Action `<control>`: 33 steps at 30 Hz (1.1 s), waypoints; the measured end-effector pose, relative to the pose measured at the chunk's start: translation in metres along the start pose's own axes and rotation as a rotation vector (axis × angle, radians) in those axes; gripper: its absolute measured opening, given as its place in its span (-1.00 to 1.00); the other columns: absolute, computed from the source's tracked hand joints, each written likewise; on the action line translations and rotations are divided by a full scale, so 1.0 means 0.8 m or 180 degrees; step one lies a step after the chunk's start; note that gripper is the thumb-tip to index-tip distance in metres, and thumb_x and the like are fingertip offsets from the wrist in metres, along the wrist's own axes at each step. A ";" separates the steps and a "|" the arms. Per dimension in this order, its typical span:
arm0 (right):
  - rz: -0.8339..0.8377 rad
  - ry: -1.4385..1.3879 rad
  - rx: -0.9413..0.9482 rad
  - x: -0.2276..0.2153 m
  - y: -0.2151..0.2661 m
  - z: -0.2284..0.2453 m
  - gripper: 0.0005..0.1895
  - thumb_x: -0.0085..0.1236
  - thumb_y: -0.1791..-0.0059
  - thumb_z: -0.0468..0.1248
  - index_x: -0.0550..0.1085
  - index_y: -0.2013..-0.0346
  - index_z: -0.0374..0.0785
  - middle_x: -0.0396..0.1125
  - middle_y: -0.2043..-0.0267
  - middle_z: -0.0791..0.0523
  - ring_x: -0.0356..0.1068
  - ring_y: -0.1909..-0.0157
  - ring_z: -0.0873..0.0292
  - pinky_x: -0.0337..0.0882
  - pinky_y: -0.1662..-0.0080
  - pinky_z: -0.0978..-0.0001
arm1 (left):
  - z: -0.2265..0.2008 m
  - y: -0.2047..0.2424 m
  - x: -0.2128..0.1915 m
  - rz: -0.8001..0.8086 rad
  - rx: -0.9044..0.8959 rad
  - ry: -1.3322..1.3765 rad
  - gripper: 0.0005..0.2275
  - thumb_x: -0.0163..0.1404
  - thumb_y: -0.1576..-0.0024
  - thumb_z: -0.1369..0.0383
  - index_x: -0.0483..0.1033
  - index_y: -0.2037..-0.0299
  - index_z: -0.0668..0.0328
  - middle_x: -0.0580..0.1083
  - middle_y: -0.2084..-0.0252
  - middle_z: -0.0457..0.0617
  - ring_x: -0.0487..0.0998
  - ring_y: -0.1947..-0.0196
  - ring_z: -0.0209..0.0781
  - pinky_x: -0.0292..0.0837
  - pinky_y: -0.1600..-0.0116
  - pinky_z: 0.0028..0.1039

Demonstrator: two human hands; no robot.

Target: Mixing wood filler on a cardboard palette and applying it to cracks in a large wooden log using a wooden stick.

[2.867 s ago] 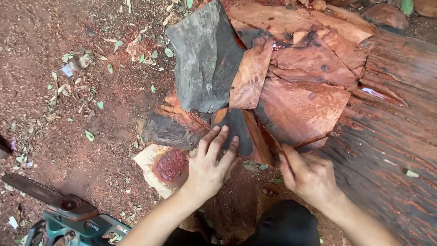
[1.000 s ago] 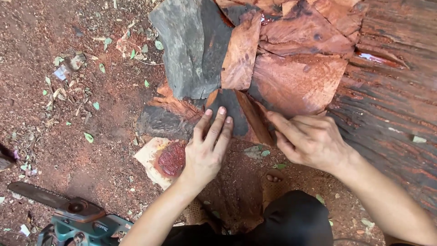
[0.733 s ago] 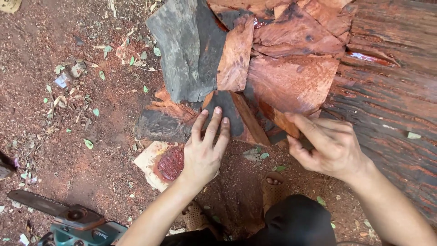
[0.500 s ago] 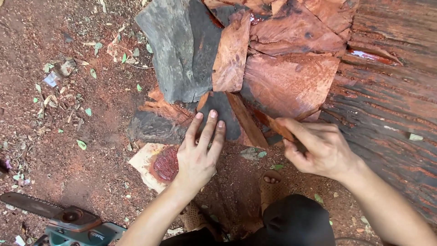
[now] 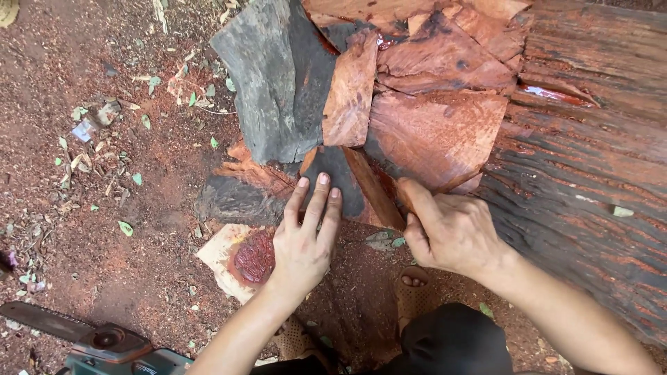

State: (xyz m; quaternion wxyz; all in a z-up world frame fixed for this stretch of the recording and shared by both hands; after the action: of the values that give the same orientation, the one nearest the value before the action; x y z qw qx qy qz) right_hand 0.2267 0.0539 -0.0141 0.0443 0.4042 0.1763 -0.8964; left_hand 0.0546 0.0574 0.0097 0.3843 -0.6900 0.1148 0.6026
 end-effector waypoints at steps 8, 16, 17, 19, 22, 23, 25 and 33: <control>-0.0414 0.0029 -0.0150 -0.006 0.020 -0.005 -0.60 -0.03 0.13 -0.29 0.52 0.02 -0.20 0.21 0.88 0.19 0.34 0.81 0.14 0.40 0.58 0.38 | 0.002 0.008 0.011 0.0026 -0.0037 0.0025 -0.69 0.06 -0.18 0.34 0.54 -0.11 0.24 0.48 -0.20 0.28 0.52 -0.12 0.36 0.64 0.12 -0.26; -0.0383 -0.0050 -0.0330 0.024 0.004 0.000 -0.60 -0.09 0.05 -0.30 0.49 -0.05 -0.30 0.29 0.78 0.12 0.39 0.72 0.16 0.48 0.54 0.37 | 0.000 0.010 0.009 -0.0001 -0.0097 0.0024 -0.72 0.00 -0.22 0.36 0.55 -0.10 0.21 0.49 -0.20 0.24 0.53 -0.13 0.33 0.63 0.08 -0.24; -0.0380 -0.0052 -0.0341 0.020 0.006 0.003 -0.60 -0.09 0.05 -0.30 0.49 -0.05 -0.30 0.29 0.78 0.12 0.39 0.72 0.16 0.48 0.54 0.37 | 0.000 0.010 0.008 -0.0006 -0.0105 0.0017 -0.72 0.00 -0.22 0.36 0.55 -0.10 0.21 0.49 -0.20 0.24 0.53 -0.13 0.33 0.63 0.08 -0.24; -0.0252 0.0101 -0.0399 0.020 0.010 0.012 -0.57 -0.15 -0.04 -0.19 0.50 -0.06 -0.34 0.35 0.70 0.09 0.49 0.57 0.09 0.52 0.43 0.25 | 0.000 0.008 0.007 -0.0047 -0.0101 0.0011 -0.74 -0.03 -0.22 0.37 0.56 -0.09 0.20 0.50 -0.19 0.24 0.54 -0.11 0.33 0.63 0.08 -0.21; -0.0375 0.0347 -0.0333 0.039 0.039 -0.012 -0.62 -0.10 -0.02 -0.19 0.56 0.02 -0.30 0.34 0.67 0.09 0.47 0.52 0.08 0.52 0.39 0.27 | 0.000 0.006 0.004 -0.0065 -0.0179 -0.0026 -0.74 -0.04 -0.22 0.39 0.56 -0.09 0.19 0.51 -0.16 0.23 0.55 -0.10 0.32 0.64 0.11 -0.20; -0.0378 0.0336 -0.0347 0.031 0.029 -0.006 -0.62 -0.10 -0.02 -0.19 0.56 0.02 -0.30 0.34 0.67 0.09 0.47 0.52 0.08 0.52 0.39 0.27 | -0.004 0.003 -0.002 -0.0066 -0.0185 -0.0044 -0.74 -0.04 -0.22 0.39 0.56 -0.09 0.19 0.51 -0.16 0.23 0.55 -0.10 0.32 0.64 0.11 -0.20; -0.0084 0.0192 -0.0398 0.031 0.007 0.006 -0.65 0.07 0.04 -0.35 0.52 0.03 -0.54 0.21 0.78 0.21 0.12 0.78 0.27 0.13 0.75 0.43 | 0.001 0.000 0.008 0.0454 -0.0418 -0.0031 -0.69 0.13 -0.15 0.40 0.51 -0.10 0.23 0.43 -0.27 0.21 0.48 -0.20 0.23 0.65 0.03 -0.27; 0.0559 0.0024 -0.0193 0.047 -0.039 0.011 -0.56 0.06 0.05 -0.33 0.41 -0.07 -0.53 0.36 0.70 0.08 0.28 0.72 0.20 0.29 0.68 0.42 | 0.001 -0.005 0.008 0.0557 -0.0400 -0.0019 -0.69 0.16 -0.11 0.41 0.54 -0.07 0.26 0.39 -0.27 0.23 0.46 -0.19 0.26 0.66 0.08 -0.33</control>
State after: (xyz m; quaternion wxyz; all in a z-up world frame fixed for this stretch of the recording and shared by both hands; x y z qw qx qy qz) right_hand 0.1880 0.0824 -0.0277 0.1343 0.4199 0.1674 -0.8818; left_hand 0.0582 0.0625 0.0050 0.2866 -0.6982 0.1354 0.6419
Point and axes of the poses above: each hand's wrist, its own y-axis away from the middle knuckle, its own x-axis out of the palm, z = x × y, the point moved 10 cm from there along -y, towards the middle knuckle
